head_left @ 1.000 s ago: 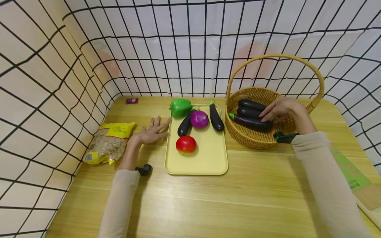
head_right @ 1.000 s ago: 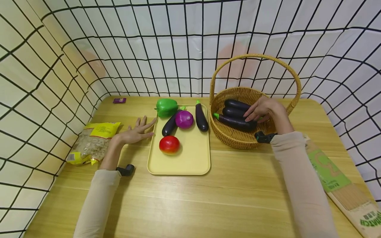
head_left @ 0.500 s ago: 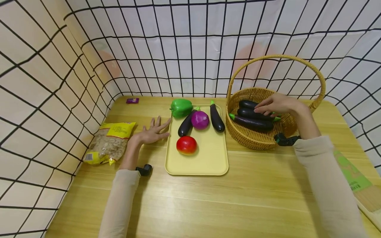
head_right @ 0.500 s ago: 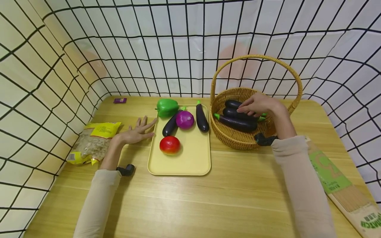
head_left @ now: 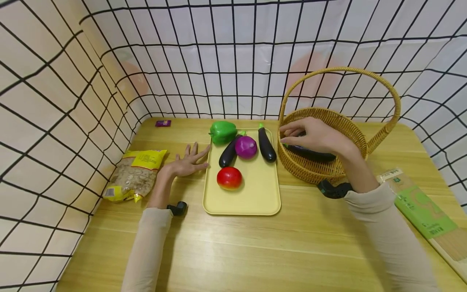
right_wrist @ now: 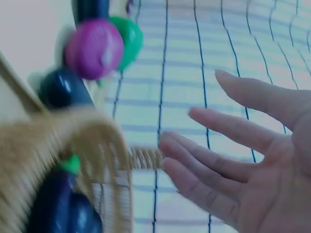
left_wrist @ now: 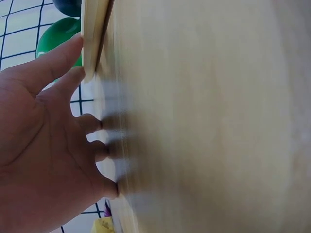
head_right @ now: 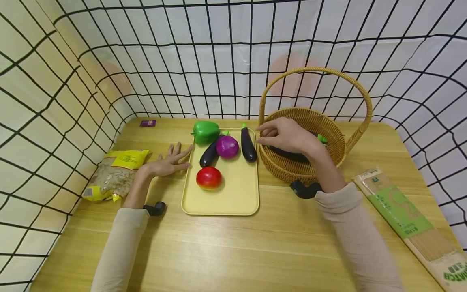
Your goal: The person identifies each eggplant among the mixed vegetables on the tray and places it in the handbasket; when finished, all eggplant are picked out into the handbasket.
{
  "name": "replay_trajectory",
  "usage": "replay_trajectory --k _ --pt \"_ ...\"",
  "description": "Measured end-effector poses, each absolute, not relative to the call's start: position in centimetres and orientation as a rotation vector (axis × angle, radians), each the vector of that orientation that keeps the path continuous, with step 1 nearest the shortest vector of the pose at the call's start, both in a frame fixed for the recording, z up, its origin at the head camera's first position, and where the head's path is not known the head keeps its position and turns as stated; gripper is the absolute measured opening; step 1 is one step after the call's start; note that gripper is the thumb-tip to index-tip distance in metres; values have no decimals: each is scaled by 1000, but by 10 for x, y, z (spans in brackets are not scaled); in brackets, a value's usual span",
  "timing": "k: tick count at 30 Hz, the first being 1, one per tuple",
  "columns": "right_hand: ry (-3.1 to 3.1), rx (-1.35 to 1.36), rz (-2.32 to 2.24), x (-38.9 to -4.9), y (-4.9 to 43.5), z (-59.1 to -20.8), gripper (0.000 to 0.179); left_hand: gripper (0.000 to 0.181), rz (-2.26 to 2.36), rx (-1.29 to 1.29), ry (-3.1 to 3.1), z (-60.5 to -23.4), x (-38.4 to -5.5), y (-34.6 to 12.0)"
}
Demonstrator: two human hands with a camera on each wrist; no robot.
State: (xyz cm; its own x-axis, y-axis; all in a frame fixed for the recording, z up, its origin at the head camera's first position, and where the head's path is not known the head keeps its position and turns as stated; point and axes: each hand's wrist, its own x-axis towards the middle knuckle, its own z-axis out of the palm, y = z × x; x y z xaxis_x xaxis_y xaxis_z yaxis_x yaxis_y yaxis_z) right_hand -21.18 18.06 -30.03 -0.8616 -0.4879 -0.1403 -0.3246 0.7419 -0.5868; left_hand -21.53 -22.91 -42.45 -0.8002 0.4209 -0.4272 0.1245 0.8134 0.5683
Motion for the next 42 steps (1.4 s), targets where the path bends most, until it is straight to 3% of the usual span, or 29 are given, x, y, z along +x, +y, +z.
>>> replay_trajectory --k 9,18,42 --pt "2654 -610 -950 -201 125 -340 64 72 709 397 2442 -423 -216 -228" --pt "2670 -418 -1111 -196 84 -383 68 73 711 398 2444 -422 -216 -230" --pt "2787 -149 -1134 -211 81 -426 66 76 741 419 2426 -434 -220 -240"
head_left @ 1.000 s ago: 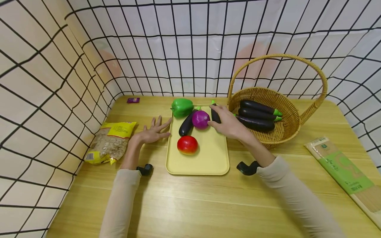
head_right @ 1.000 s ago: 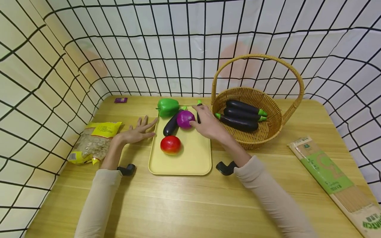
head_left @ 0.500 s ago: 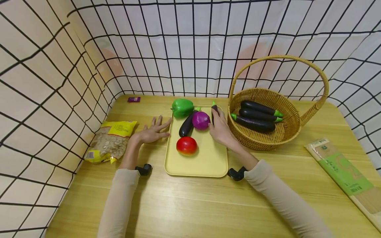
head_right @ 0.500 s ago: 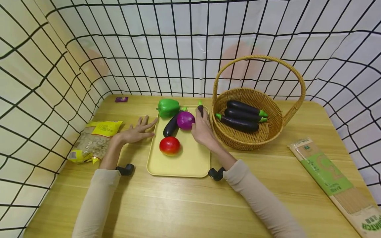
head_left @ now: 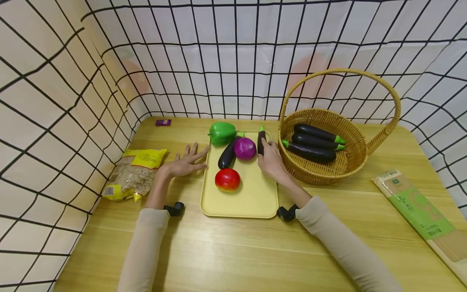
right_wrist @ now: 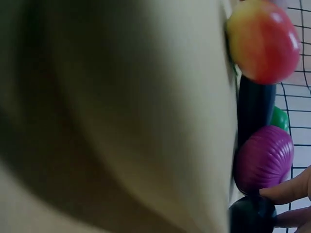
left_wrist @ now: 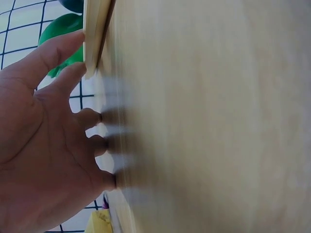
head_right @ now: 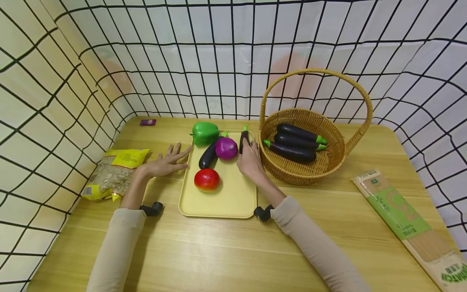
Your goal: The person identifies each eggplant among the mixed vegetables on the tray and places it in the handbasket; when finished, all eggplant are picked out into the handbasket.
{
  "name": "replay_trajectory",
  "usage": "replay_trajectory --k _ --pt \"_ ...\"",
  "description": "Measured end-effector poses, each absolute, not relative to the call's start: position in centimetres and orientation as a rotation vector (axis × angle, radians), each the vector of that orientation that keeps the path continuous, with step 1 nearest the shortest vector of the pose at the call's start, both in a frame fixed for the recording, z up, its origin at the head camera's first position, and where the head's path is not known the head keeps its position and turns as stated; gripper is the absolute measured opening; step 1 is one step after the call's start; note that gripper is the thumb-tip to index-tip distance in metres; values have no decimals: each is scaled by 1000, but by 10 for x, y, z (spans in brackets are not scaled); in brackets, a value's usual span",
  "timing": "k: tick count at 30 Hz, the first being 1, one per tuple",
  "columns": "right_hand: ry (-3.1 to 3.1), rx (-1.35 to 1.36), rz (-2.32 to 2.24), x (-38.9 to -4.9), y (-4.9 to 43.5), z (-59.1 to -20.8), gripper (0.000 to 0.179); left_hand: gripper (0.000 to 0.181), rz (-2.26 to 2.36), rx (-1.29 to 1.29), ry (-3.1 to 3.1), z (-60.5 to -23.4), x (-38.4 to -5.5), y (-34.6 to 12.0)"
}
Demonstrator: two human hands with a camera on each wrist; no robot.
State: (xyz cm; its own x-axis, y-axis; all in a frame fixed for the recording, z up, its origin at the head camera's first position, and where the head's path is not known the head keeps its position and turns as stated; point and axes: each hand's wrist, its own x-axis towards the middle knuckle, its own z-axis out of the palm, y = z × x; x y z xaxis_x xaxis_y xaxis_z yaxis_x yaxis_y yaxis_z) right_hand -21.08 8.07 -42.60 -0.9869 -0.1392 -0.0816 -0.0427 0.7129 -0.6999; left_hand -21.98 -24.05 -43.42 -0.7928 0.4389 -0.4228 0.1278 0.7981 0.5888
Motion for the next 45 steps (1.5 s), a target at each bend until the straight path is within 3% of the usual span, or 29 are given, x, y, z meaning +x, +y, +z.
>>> replay_trajectory --k 13,25,34,45 --pt "2798 -199 -1130 -212 82 -425 64 75 741 458 2440 -428 -216 -239" --pt "2632 -310 -1385 -203 96 -390 60 76 755 430 2427 -434 -219 -241" --pt "2498 -444 -1458 -205 129 -362 58 77 763 423 2414 -435 -220 -241" --pt "2488 -628 -1199 -212 185 -317 57 75 752 415 2416 -429 -215 -238"
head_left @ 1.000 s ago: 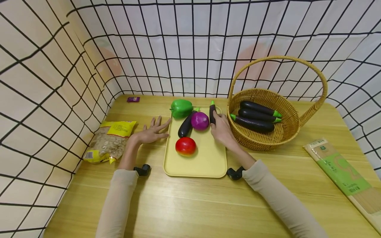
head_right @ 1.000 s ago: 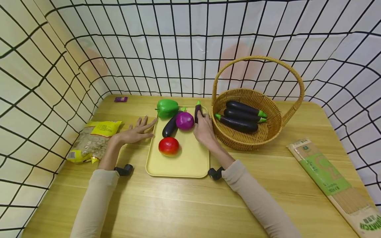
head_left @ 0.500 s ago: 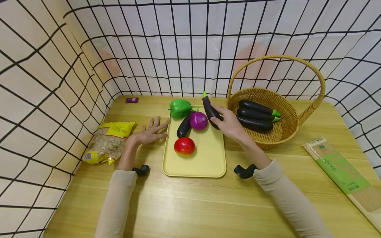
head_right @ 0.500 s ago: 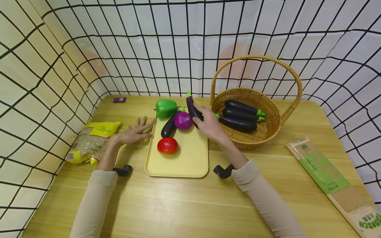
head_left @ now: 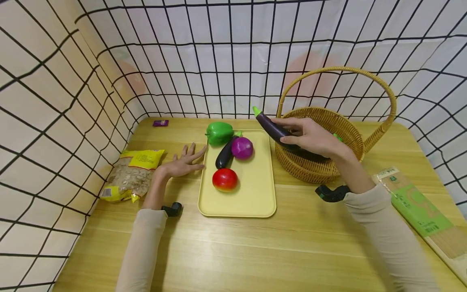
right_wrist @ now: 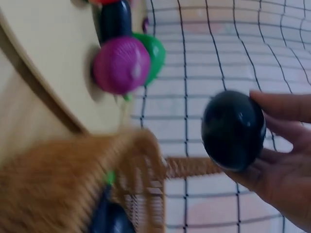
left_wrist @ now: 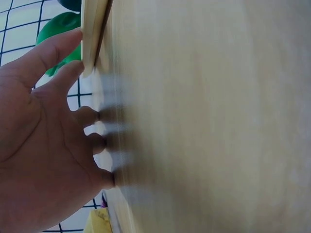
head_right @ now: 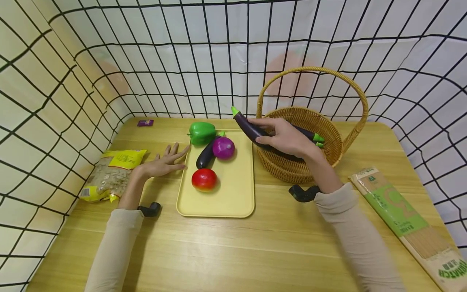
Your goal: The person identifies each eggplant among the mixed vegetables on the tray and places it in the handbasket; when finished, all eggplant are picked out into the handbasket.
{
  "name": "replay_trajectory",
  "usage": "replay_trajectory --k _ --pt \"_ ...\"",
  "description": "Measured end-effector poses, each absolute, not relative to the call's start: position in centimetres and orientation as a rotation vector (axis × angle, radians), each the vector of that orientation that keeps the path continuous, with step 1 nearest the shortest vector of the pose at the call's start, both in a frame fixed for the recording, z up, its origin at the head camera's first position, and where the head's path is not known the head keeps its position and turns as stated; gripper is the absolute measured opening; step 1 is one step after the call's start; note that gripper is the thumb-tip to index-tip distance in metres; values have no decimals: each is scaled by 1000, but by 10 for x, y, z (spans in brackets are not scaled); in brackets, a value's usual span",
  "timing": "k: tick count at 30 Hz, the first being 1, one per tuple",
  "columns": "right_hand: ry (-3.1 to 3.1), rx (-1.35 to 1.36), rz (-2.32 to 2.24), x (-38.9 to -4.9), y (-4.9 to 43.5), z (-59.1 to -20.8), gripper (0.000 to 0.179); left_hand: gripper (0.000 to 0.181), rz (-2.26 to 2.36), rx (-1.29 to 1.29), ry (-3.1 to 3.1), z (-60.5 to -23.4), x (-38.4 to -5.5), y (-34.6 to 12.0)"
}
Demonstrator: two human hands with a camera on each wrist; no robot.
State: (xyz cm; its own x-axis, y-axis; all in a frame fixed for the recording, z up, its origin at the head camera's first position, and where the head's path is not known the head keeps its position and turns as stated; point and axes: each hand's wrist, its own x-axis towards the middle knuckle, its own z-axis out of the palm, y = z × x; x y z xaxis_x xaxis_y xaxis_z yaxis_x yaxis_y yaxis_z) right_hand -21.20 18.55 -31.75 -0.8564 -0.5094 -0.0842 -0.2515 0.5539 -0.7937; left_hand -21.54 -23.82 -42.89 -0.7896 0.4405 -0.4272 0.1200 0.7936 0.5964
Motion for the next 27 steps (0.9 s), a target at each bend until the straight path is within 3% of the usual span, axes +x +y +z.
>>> replay_trajectory --k 12,27 --pt "2442 -791 -886 -236 233 -300 53 74 768 426 2417 -431 -214 -242" --pt "2113 -671 -808 -258 266 -321 53 75 761 433 2420 -427 -214 -240"
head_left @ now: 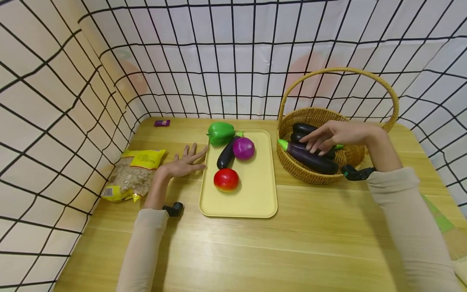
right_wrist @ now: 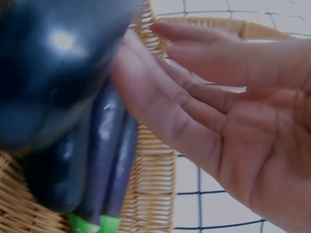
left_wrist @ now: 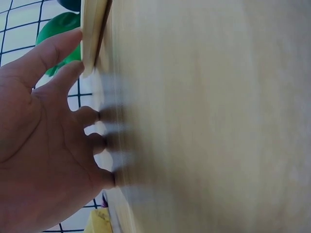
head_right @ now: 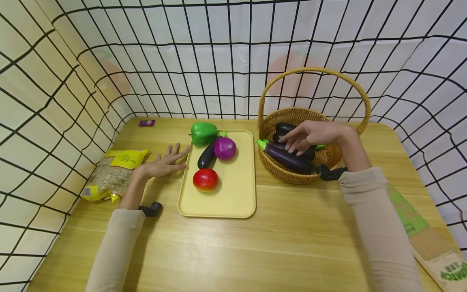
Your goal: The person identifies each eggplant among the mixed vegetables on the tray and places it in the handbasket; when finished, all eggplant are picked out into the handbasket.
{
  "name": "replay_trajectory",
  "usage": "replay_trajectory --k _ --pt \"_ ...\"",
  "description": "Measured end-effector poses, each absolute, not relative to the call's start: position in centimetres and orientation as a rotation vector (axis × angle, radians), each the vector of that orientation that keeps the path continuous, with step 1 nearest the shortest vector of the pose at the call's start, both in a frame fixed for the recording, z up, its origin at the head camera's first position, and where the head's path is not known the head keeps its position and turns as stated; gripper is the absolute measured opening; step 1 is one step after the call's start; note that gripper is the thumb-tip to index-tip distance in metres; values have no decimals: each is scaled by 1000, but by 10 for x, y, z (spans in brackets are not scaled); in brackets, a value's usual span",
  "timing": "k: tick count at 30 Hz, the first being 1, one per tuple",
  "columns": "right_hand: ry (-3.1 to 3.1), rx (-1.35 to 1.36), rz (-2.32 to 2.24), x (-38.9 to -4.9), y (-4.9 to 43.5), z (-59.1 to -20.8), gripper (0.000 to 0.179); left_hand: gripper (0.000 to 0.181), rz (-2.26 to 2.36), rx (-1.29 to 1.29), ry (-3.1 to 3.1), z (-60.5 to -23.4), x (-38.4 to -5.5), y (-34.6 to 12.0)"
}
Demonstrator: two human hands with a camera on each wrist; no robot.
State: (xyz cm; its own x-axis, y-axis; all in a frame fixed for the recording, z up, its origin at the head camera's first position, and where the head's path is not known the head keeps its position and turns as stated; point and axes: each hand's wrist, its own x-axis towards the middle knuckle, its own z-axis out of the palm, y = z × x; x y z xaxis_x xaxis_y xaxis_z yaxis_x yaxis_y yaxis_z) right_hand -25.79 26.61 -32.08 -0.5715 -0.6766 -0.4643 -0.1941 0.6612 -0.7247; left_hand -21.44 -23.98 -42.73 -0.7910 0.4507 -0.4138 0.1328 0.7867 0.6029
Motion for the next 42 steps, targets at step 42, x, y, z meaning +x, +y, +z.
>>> replay_trajectory --k 42 --pt "2382 -725 -741 -263 238 -361 42 76 771 435 2412 -426 -214 -238"
